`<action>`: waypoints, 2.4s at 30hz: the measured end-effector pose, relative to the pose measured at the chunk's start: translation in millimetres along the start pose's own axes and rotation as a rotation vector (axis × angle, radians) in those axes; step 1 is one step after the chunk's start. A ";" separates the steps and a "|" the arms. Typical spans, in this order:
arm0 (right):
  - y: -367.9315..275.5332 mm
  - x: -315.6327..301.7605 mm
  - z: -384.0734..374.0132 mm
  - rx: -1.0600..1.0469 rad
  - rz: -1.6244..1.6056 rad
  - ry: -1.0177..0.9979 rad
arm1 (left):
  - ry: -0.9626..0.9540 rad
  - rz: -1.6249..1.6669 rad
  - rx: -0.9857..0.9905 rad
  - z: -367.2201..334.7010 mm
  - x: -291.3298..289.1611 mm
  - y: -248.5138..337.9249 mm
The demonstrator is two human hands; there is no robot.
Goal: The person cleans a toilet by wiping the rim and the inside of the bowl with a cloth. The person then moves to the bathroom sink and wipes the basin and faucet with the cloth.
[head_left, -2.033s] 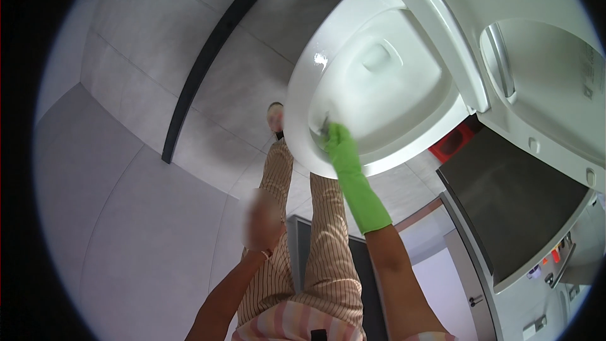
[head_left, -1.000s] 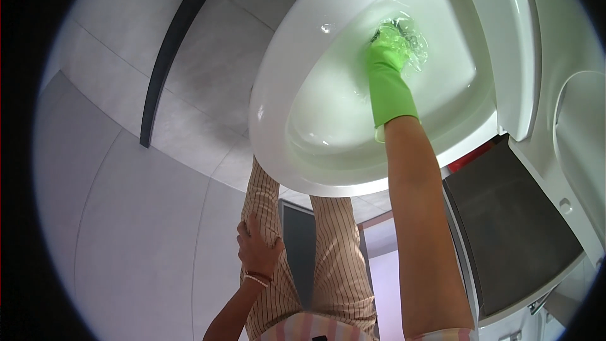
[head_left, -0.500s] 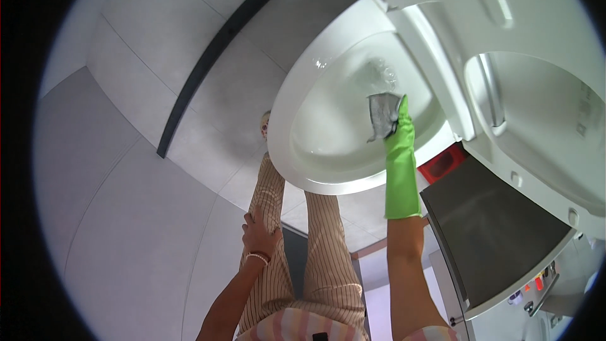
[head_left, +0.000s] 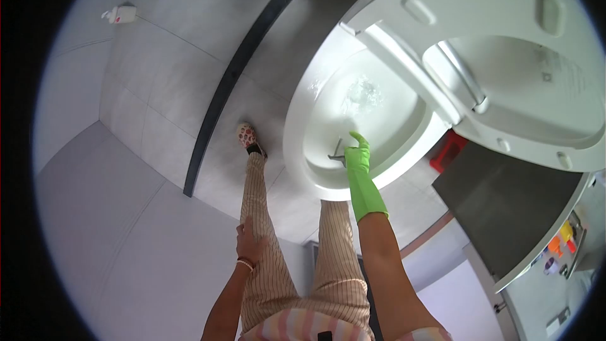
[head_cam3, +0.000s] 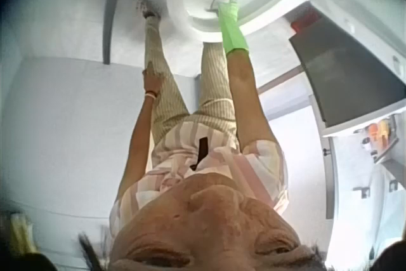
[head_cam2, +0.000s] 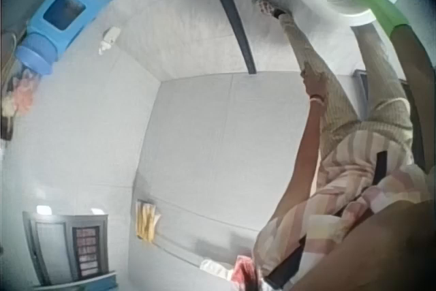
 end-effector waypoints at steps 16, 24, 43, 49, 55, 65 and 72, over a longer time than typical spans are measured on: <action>1.9 80.9 43.3 0.289 0.509 -0.100 | -0.134 -0.009 0.198 -36.2 -146.4 -60.6; -21.4 58.5 34.1 0.070 0.315 0.114 | 0.166 0.054 0.326 -84.6 -176.8 -22.2; -97.7 33.5 41.7 0.318 0.005 -0.116 | 0.203 -0.126 1.149 -166.6 -245.0 473.4; -94.4 26.6 26.8 0.338 0.009 -0.081 | 0.157 0.000 1.097 -180.6 -249.1 504.8; -103.0 27.5 19.8 0.422 -0.050 -0.088 | 0.109 -0.018 1.065 -187.2 -255.8 526.4; -89.7 22.0 24.7 0.379 -0.130 -0.078 | 0.060 0.028 1.071 -183.2 -255.3 538.9; -95.6 22.2 25.7 0.353 -0.166 -0.052 | 0.142 -0.184 1.034 -171.3 -258.8 539.1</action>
Point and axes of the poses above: each hand's wrist, its own z-axis away from the middle knuckle, its own x-axis out of the palm, y = z × x, the point moved 3 cm from there along -z, towards the middle knuckle, and after that the axes turned 13 degrees about -y, right-handed, at the moved point
